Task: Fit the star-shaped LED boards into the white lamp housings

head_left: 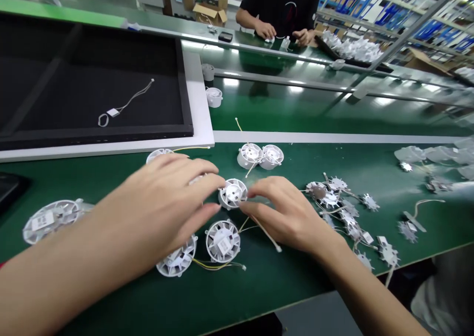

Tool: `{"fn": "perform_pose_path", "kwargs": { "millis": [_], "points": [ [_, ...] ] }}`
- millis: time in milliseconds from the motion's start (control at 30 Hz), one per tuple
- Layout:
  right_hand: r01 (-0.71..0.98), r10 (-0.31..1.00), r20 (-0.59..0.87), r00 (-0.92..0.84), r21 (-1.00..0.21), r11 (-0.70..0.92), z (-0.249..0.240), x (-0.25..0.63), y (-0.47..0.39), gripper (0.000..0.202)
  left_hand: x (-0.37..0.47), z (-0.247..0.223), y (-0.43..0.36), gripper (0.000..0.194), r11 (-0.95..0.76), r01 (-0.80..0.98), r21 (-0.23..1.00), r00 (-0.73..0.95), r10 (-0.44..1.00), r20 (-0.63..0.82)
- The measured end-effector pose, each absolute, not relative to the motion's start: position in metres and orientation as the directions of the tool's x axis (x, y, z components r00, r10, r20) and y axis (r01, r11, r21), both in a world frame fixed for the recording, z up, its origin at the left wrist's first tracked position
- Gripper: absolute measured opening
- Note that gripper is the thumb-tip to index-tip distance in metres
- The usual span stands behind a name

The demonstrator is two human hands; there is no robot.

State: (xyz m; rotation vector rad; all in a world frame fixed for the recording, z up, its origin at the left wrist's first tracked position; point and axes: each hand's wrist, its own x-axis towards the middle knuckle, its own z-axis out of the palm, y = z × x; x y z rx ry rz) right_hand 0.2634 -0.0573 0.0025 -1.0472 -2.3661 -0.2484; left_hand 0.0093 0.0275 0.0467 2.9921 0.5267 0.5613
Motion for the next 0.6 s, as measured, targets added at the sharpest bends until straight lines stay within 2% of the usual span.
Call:
{"fn": "perform_pose_path", "kwargs": {
  "millis": [133, 200, 267, 333, 400, 500, 567, 600],
  "points": [
    [0.755, 0.696, 0.517, -0.498, -0.137, 0.642, 0.002, 0.269, -0.075, 0.011, 0.036, 0.038, 0.020, 0.019, -0.972, 0.230, 0.042, 0.934, 0.232, 0.273],
    [0.759, 0.714, 0.525, -0.463, -0.181, 0.626, -0.002, 0.271, -0.079, 0.011, 0.051, 0.031, 0.022, 0.022, -0.985, 0.166, 0.056, 0.959, 0.174, 0.225],
    [0.766, 0.716, 0.548, -0.433, -0.195, 0.613, -0.007, 0.273, -0.080, 0.011, 0.063, 0.025, 0.026, 0.016, -0.991, 0.104, 0.084, 0.981, 0.116, 0.153],
    [0.774, 0.705, 0.565, -0.428, -0.173, 0.609, -0.012, 0.276, -0.080, 0.012, 0.072, 0.019, 0.031, 0.004, -0.994, 0.080, 0.076, 0.993, 0.085, 0.078],
    [0.786, 0.691, 0.570, -0.445, -0.122, 0.606, -0.015, 0.278, -0.079, 0.014, 0.076, 0.016, 0.033, 0.004, -0.992, 0.119, 0.035, 0.991, 0.121, 0.060],
    [0.824, 0.692, 0.567, -0.447, -0.040, 0.566, -0.017, 0.280, -0.074, 0.018, 0.075, 0.013, 0.033, 0.008, -0.978, 0.204, -0.044, 0.971, 0.196, 0.140],
    [0.850, 0.707, 0.558, -0.434, -0.007, 0.527, -0.019, 0.279, -0.070, 0.021, 0.072, 0.013, 0.034, 0.007, -0.975, 0.192, -0.112, 0.968, 0.170, 0.183],
    [0.861, 0.719, 0.550, -0.425, 0.001, 0.508, -0.020, 0.279, -0.068, 0.023, 0.071, 0.012, 0.035, 0.014, -0.976, 0.161, -0.145, 0.974, 0.134, 0.181]
  ]
}}
